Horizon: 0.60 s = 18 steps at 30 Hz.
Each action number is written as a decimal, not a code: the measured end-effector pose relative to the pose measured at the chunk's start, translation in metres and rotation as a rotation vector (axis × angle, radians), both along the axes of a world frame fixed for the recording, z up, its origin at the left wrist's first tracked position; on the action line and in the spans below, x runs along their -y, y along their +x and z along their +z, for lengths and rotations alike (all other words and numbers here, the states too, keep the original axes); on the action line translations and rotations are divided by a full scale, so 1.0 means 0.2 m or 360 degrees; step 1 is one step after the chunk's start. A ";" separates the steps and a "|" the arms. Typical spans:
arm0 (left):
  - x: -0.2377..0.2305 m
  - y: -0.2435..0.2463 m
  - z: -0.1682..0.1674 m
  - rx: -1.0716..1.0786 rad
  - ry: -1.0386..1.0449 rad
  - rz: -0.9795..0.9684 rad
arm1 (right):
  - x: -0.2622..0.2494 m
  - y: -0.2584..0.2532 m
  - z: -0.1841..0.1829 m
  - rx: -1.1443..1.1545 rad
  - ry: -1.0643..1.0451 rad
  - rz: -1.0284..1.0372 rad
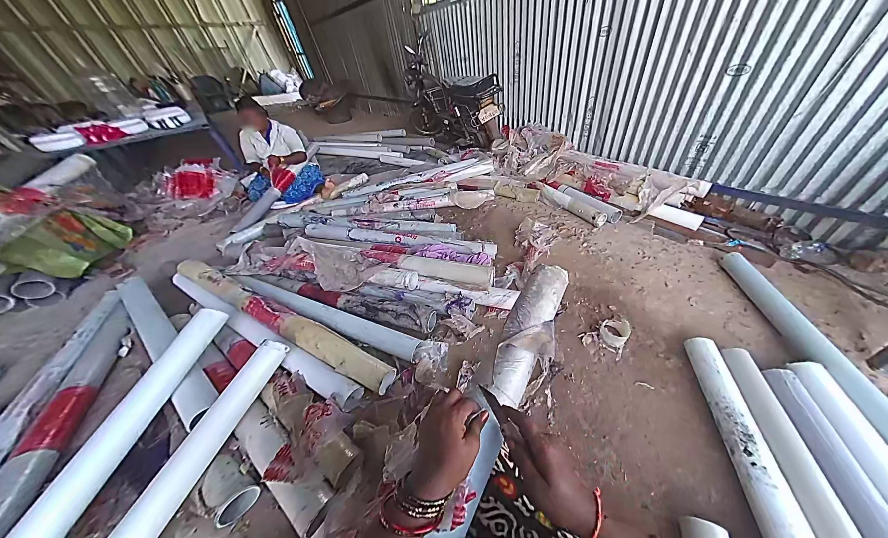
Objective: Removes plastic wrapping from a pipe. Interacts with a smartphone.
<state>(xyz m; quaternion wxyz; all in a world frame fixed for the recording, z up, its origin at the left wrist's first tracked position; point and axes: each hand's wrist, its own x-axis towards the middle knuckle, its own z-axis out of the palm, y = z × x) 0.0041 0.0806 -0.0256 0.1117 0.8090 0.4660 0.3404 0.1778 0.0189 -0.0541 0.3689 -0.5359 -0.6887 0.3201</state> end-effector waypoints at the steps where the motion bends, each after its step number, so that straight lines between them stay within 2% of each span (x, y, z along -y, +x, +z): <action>1: -0.01 0.00 0.00 0.0011 0.0005 0.0001 | 0.00 -0.02 0.00 0.0026 0.0034 -0.0025; 7: -0.02 -0.04 0.02 0.0080 -0.0118 0.0046 | 0.11 -0.04 -0.01 -0.0056 0.0019 -0.0050; 13: 0.02 -0.03 0.01 0.0145 -0.0032 0.0042 | -0.03 -0.10 0.07 0.0101 -0.0105 -0.0041; 18: 0.00 -0.06 0.01 0.0242 -0.0182 0.0106 | 0.13 -0.12 0.04 0.0012 -0.0122 -0.0140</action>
